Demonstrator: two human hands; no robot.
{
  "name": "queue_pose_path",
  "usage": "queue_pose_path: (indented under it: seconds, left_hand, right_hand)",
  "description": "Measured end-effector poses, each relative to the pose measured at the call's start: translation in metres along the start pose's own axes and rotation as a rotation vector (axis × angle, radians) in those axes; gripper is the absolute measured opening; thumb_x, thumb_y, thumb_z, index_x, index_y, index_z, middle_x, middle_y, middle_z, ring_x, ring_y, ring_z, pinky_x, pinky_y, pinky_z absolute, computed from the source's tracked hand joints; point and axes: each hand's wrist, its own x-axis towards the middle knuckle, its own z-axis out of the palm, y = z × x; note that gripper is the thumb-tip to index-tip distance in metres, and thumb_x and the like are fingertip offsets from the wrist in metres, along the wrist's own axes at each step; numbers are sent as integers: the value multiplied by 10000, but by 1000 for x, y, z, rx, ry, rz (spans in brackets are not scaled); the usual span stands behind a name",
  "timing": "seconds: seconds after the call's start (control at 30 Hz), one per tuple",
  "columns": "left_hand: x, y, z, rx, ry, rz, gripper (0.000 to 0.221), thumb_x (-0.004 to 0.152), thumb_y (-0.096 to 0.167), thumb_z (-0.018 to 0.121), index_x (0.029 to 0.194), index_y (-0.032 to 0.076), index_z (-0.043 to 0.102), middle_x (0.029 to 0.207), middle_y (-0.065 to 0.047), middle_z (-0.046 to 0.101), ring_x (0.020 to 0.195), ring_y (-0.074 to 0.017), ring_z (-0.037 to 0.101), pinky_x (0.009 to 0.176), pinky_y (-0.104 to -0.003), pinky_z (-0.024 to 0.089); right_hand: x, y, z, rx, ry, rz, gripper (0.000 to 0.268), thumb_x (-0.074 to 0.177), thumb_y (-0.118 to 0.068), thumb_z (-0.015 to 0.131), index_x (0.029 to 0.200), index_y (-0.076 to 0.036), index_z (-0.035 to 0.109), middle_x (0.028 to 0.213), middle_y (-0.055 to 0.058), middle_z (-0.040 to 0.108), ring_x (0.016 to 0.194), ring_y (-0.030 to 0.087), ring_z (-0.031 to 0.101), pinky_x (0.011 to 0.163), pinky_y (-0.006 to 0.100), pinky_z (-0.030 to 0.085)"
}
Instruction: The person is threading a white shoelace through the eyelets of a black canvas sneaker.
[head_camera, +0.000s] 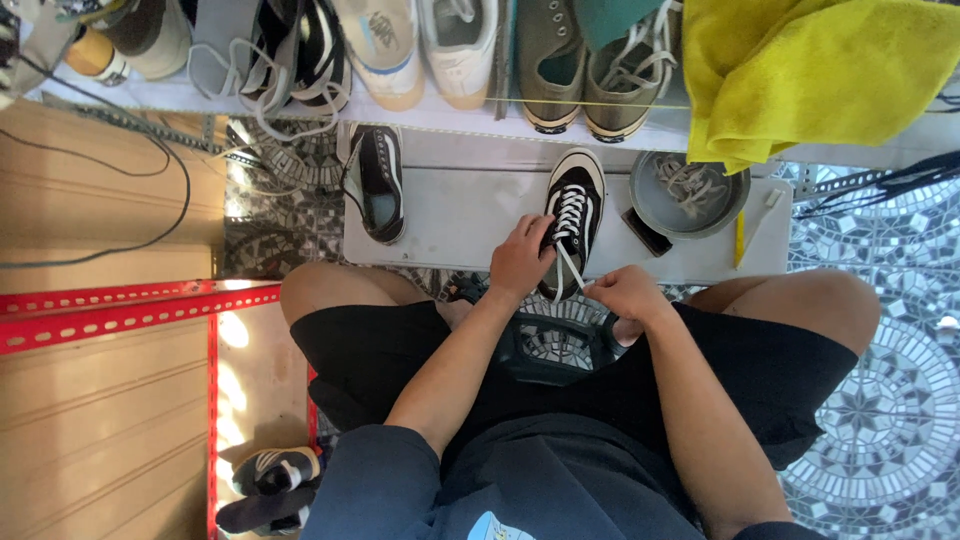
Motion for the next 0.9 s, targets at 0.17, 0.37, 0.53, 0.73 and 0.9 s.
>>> queue_pose_path:
  seconds: [0.17,0.37,0.53,0.73,0.9]
  left_hand:
    - [0,0,2,24,22,11,597,1100,250,660,1665,180,480,1521,-145,577,1256,-427,740,937,-586,693]
    - [6,-16,18,104,57,46,630,1104,214,692,1694,184,473,1530,-131,576,1133,-431,785,822,-576,715]
    - [6,-24,11,67,89,56,616,1089,176,701,1671,203,500,1574,-108,544,1184,-424,775,835,-573,721]
    - [-3,-6,0,249,131,142,610,1093,152,685,1667,289,531,1628,-43,508,1258,-344,754,811,-502,723]
    - [0,-23,11,216,126,70,608,1071,254,714,1652,314,545,1598,-10,559,1281,-323,749,853,-501,721]
  right_hand:
    - [-4,-30,0,-247,-2,-22,563,982,-550,697,1175,-59,892,1175,302,840,1189,524,766,961,640,618]
    - [10,-62,23,-215,441,-251,768,960,-240,824,1638,-6,551,1427,247,599,1235,510,707,888,637,664]
    - [38,-35,32,-162,534,-281,670,950,-140,810,1575,13,623,1286,295,699,1090,535,761,823,641,681]
    - [42,-22,34,-46,557,-306,493,1017,4,711,1510,18,684,1273,309,715,1131,561,749,811,622,699]
    - [33,-28,27,-98,575,-294,503,983,-98,778,1483,-62,733,1237,244,759,1119,504,775,804,625,695]
